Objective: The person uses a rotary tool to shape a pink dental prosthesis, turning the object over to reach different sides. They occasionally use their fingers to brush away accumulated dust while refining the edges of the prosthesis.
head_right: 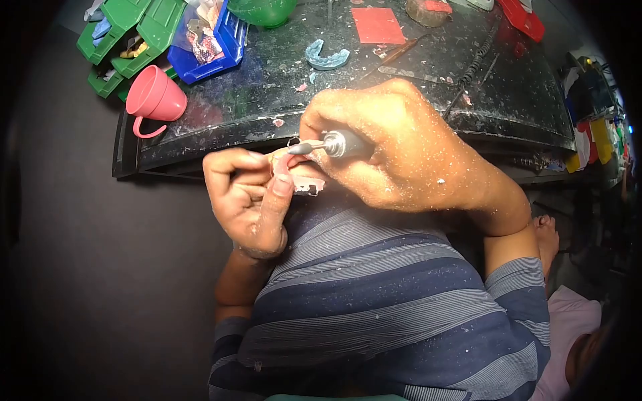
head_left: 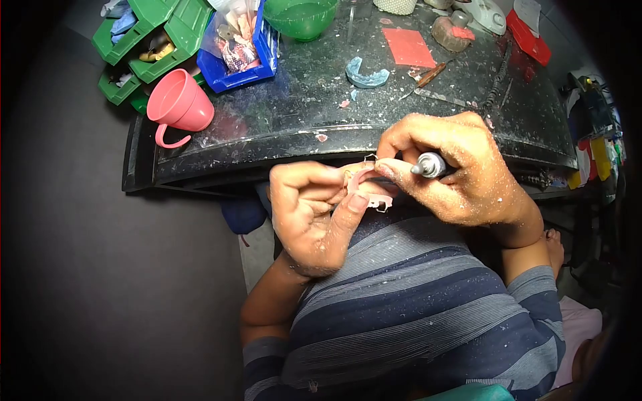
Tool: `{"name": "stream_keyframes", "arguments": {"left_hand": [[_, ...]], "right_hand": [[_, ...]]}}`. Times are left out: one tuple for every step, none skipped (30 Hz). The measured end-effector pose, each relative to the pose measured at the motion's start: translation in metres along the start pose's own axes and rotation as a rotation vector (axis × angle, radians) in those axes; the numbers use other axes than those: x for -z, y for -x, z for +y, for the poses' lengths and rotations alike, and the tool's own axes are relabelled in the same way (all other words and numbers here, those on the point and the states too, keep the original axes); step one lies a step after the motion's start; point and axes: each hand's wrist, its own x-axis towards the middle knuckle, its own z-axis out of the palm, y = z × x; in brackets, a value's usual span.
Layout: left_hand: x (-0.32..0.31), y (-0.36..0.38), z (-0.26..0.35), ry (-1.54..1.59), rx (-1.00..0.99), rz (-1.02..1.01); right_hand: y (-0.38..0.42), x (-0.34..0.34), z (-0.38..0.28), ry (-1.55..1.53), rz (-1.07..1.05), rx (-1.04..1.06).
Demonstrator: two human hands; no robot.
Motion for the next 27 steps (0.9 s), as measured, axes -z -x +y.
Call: {"name": "stream_keyframes", "arguments": {"left_hand": [[-0.003,-0.002,0.003,0.079,0.072,0.021],[-0.005,-0.004,0.006,0.158,0.144,0.042],[-0.006,-0.006,0.007,0.158,0.143,0.042],[-0.006,-0.007,0.008,0.249,0.184,0.035],[-0.006,-0.007,0.008,0.339,0.225,0.028],[-0.003,-0.007,0.006,0.34,0.226,0.03],[0.002,-0.006,0.003,0.312,0.222,-0.035],[0.005,-0.006,0.002,0.284,0.217,-0.1],[0.005,-0.006,0.002,0.284,0.218,-0.099],[0.004,-0.006,0.004,0.242,0.214,-0.084],[0.002,-0.007,0.005,0.2,0.21,-0.069],[-0.003,-0.007,0.005,0.22,0.203,-0.015],[-0.001,-0.006,0.006,0.164,0.211,-0.028],[0.002,-0.005,0.006,0.108,0.219,-0.042],[0.002,-0.005,0.005,0.109,0.219,-0.043],[0.002,-0.004,0.004,0.14,0.199,-0.014],[0.001,-0.004,0.003,0.171,0.18,0.016],[0.0,-0.004,0.003,0.17,0.179,0.017],[0.0,-0.004,0.003,0.206,0.175,0.041],[-0.001,-0.005,0.002,0.243,0.172,0.065],[-0.004,-0.005,0.004,0.32,0.222,0.091],[-0.004,-0.004,0.005,0.321,0.221,0.092],[-0.003,-0.004,0.005,0.298,0.258,0.095],[-0.003,-0.003,0.005,0.275,0.295,0.097],[-0.001,-0.003,0.004,0.275,0.296,0.098],[0.0,-0.003,0.002,0.283,0.252,0.067],[0.001,-0.003,0.001,0.292,0.208,0.037]], "right_hand": [[0.0,0.001,0.0,0.0,0.0,0.0],[0.0,0.001,0.0,0.001,0.002,0.01],[-0.001,0.002,0.0,0.002,0.003,0.02],[-0.001,0.002,0.001,0.002,0.002,0.019],[0.0,0.001,0.001,0.002,0.008,0.02],[0.0,0.0,0.002,0.0,0.014,0.021],[0.001,-0.001,0.003,0.0,0.013,0.02],[0.001,-0.003,0.004,-0.018,0.014,0.012],[0.001,-0.004,0.004,-0.037,0.016,0.005],[0.001,-0.004,0.003,-0.038,0.015,0.005],[0.001,-0.004,0.0,-0.015,0.003,-0.011],[0.002,-0.004,-0.003,0.008,-0.008,-0.027],[0.004,-0.005,-0.004,-0.004,-0.019,-0.04],[0.005,-0.006,-0.004,-0.004,-0.019,-0.04],[0.006,-0.007,-0.003,0.008,-0.011,-0.038],[0.007,-0.008,-0.003,0.02,-0.003,-0.036],[0.007,-0.007,-0.004,0.03,-0.006,-0.063],[0.006,-0.006,-0.004,0.03,-0.007,-0.062],[0.005,-0.005,-0.004,0.024,0.016,-0.05],[0.004,-0.004,-0.004,0.018,0.039,-0.039],[0.003,-0.006,-0.002,0.024,0.058,-0.005],[0.004,-0.005,-0.001,0.025,0.057,-0.005],[0.004,-0.005,0.0,0.042,0.053,0.003],[0.005,-0.005,0.0,0.059,0.05,0.011],[0.005,-0.005,0.001,0.058,0.05,0.01],[0.005,-0.006,0.002,0.066,0.037,0.002],[0.005,-0.006,0.002,0.074,0.025,-0.006]]}}
